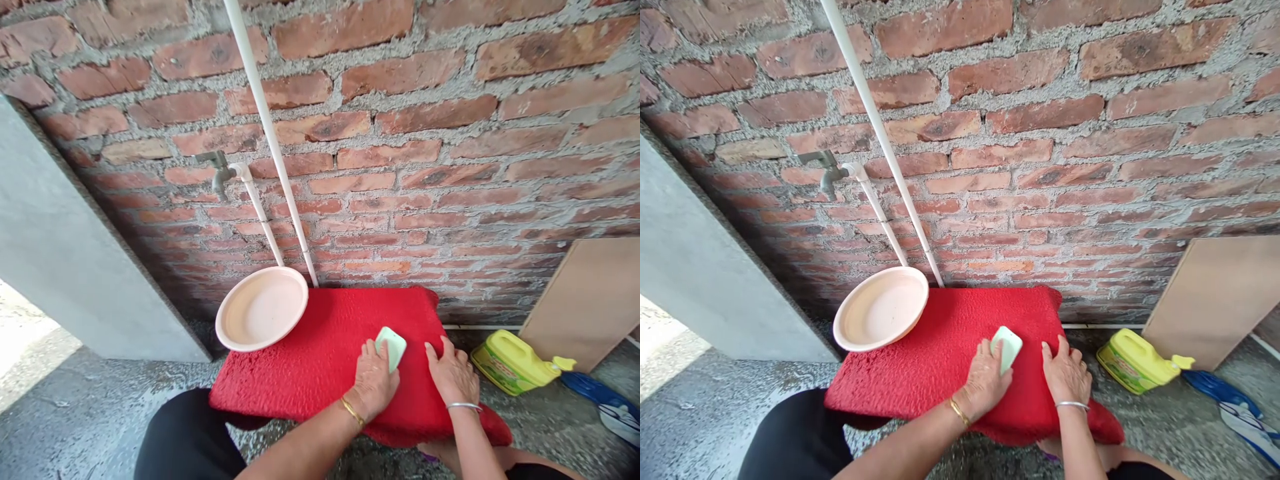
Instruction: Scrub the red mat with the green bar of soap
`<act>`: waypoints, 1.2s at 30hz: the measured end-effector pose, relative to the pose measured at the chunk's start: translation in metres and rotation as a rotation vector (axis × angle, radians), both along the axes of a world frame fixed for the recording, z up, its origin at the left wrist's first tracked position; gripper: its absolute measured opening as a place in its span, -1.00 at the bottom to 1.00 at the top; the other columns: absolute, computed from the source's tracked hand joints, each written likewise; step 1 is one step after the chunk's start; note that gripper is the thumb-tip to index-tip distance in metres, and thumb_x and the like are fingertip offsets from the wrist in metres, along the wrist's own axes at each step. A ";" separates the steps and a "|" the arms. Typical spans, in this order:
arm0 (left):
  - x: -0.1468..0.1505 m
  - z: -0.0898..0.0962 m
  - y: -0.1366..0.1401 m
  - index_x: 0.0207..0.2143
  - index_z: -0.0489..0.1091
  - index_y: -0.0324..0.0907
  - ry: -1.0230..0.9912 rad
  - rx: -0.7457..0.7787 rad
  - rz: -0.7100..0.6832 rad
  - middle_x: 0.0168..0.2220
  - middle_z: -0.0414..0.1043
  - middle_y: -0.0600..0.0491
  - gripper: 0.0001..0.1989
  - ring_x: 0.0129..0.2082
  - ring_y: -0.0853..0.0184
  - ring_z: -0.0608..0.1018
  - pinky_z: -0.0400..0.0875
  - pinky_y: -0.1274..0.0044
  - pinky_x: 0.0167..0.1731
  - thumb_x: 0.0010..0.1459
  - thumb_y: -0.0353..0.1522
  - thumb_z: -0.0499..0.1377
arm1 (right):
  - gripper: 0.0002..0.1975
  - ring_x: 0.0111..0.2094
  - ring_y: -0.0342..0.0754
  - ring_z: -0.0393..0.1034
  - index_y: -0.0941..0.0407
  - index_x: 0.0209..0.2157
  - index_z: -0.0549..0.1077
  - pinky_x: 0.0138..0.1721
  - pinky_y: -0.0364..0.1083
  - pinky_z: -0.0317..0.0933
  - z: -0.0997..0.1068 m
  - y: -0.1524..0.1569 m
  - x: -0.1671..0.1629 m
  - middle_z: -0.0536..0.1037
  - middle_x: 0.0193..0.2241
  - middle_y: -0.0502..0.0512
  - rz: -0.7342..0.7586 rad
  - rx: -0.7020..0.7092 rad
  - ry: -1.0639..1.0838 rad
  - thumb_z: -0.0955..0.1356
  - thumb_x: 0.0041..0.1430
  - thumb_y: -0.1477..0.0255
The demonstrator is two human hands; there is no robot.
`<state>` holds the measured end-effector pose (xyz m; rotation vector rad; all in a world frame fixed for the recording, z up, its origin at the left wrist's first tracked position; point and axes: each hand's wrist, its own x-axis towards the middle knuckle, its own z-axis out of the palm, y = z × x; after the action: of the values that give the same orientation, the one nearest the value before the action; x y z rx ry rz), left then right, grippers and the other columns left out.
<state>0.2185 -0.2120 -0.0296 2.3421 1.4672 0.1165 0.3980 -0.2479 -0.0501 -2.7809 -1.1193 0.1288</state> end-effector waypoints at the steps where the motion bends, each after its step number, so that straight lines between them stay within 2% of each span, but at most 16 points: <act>1: 0.008 -0.001 -0.010 0.33 0.15 -0.20 -0.023 -0.034 -0.051 0.19 0.23 -0.23 -0.29 0.13 -0.03 0.35 0.30 0.23 0.11 0.14 -0.24 0.19 | -0.34 -0.11 0.21 0.47 0.12 0.26 0.20 -0.08 0.13 0.28 0.000 0.000 0.000 0.43 -0.06 0.36 0.003 -0.003 0.000 -0.02 0.35 0.04; 3: 0.015 -0.001 -0.023 0.33 0.15 -0.19 -0.087 -0.105 -0.135 0.22 0.20 -0.22 -0.25 0.17 -0.05 0.32 0.27 0.22 0.15 0.11 -0.19 0.20 | -0.34 -0.11 0.21 0.47 0.12 0.26 0.20 -0.08 0.13 0.29 0.001 -0.001 0.000 0.43 -0.05 0.36 0.012 -0.004 0.001 -0.01 0.35 0.04; 5: 0.008 0.001 -0.024 0.32 0.17 -0.17 -0.155 -0.146 -0.161 0.21 0.21 -0.20 -0.25 0.16 -0.02 0.33 0.26 0.26 0.17 0.11 -0.14 0.19 | -0.34 -0.10 0.21 0.47 0.13 0.27 0.20 -0.08 0.13 0.28 0.002 -0.001 0.000 0.42 -0.04 0.37 0.015 -0.002 0.000 -0.01 0.35 0.04; 10: -0.046 0.007 0.012 0.26 0.23 -0.16 -0.140 -0.075 0.023 0.09 0.30 -0.12 -0.37 0.04 0.14 0.39 0.30 0.39 0.12 0.16 -0.17 0.14 | -0.35 -0.10 0.20 0.46 0.12 0.27 0.20 -0.07 0.13 0.28 0.001 0.000 -0.002 0.43 -0.06 0.35 -0.003 0.003 0.000 0.00 0.35 0.05; 14: -0.074 -0.002 0.026 0.25 0.22 -0.22 -0.026 0.035 0.110 0.06 0.32 -0.15 -0.41 0.02 0.14 0.40 0.31 0.35 0.10 0.19 -0.25 0.14 | -0.35 -0.11 0.21 0.46 0.11 0.26 0.21 -0.08 0.13 0.29 0.001 0.001 -0.002 0.43 -0.07 0.36 -0.005 0.016 -0.001 0.01 0.34 0.05; 16: -0.069 -0.011 0.016 0.27 0.20 -0.22 0.005 0.086 0.083 0.09 0.30 -0.17 -0.39 0.05 0.10 0.39 0.31 0.31 0.10 0.18 -0.26 0.15 | -0.35 -0.11 0.23 0.47 0.12 0.26 0.21 -0.09 0.14 0.29 0.001 0.001 -0.002 0.43 -0.07 0.37 -0.002 0.018 -0.001 0.00 0.34 0.05; 19: -0.045 -0.021 -0.013 0.29 0.18 -0.19 0.012 0.111 0.001 0.14 0.27 -0.19 -0.34 0.11 0.01 0.35 0.31 0.21 0.10 0.14 -0.27 0.18 | -0.34 -0.10 0.24 0.47 0.12 0.26 0.21 -0.08 0.15 0.30 0.003 0.000 -0.002 0.43 -0.05 0.38 -0.002 0.012 0.003 0.00 0.34 0.05; 22: -0.020 -0.023 -0.044 0.31 0.17 -0.15 -0.039 0.022 -0.150 0.16 0.26 -0.21 -0.27 0.12 -0.04 0.35 0.31 0.18 0.11 0.10 -0.20 0.21 | -0.34 -0.08 0.23 0.46 0.12 0.27 0.20 -0.06 0.14 0.29 0.004 0.000 -0.001 0.43 -0.03 0.38 -0.002 0.002 0.011 0.00 0.34 0.05; 25: -0.016 -0.019 -0.059 0.33 0.16 -0.08 -0.133 -0.095 -0.271 0.17 0.26 -0.18 -0.24 0.12 -0.02 0.36 0.32 0.23 0.12 0.10 -0.09 0.20 | -0.33 -0.06 0.21 0.45 0.12 0.27 0.19 -0.05 0.14 0.28 0.005 0.001 -0.001 0.42 -0.03 0.37 -0.007 -0.003 0.030 0.00 0.34 0.04; 28: -0.034 -0.014 -0.051 0.32 0.17 -0.04 -0.159 -0.108 -0.198 0.16 0.28 -0.14 -0.25 0.10 0.02 0.38 0.34 0.26 0.13 0.11 -0.09 0.21 | -0.33 -0.07 0.22 0.45 0.13 0.28 0.19 -0.06 0.15 0.27 0.005 0.001 -0.002 0.41 -0.02 0.38 -0.008 0.002 0.037 -0.01 0.33 0.04; 32: -0.072 -0.015 -0.026 0.31 0.17 -0.16 -0.051 0.017 -0.046 0.16 0.28 -0.19 -0.31 0.12 0.02 0.37 0.32 0.23 0.14 0.15 -0.23 0.18 | -0.33 -0.08 0.24 0.45 0.13 0.27 0.20 -0.07 0.15 0.27 0.005 0.000 -0.003 0.42 -0.05 0.38 0.000 0.007 0.018 -0.01 0.34 0.04; 34: -0.083 -0.020 -0.022 0.31 0.17 -0.21 -0.009 0.075 -0.017 0.16 0.28 -0.22 -0.34 0.13 0.01 0.37 0.33 0.22 0.13 0.17 -0.27 0.16 | -0.34 -0.09 0.23 0.45 0.13 0.27 0.20 -0.08 0.14 0.28 0.005 0.000 -0.003 0.42 -0.06 0.38 0.002 0.009 0.012 0.00 0.34 0.05; 36: -0.081 -0.025 -0.029 0.31 0.16 -0.21 0.009 0.103 -0.032 0.17 0.27 -0.24 -0.34 0.14 -0.01 0.36 0.33 0.20 0.13 0.17 -0.28 0.15 | -0.34 -0.09 0.23 0.46 0.13 0.27 0.20 -0.08 0.14 0.28 0.006 0.000 -0.004 0.43 -0.06 0.38 -0.002 0.009 0.013 0.00 0.34 0.05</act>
<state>0.1372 -0.2405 -0.0547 2.4499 1.4591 0.1774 0.3944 -0.2479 -0.0441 -2.7691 -1.1115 0.1418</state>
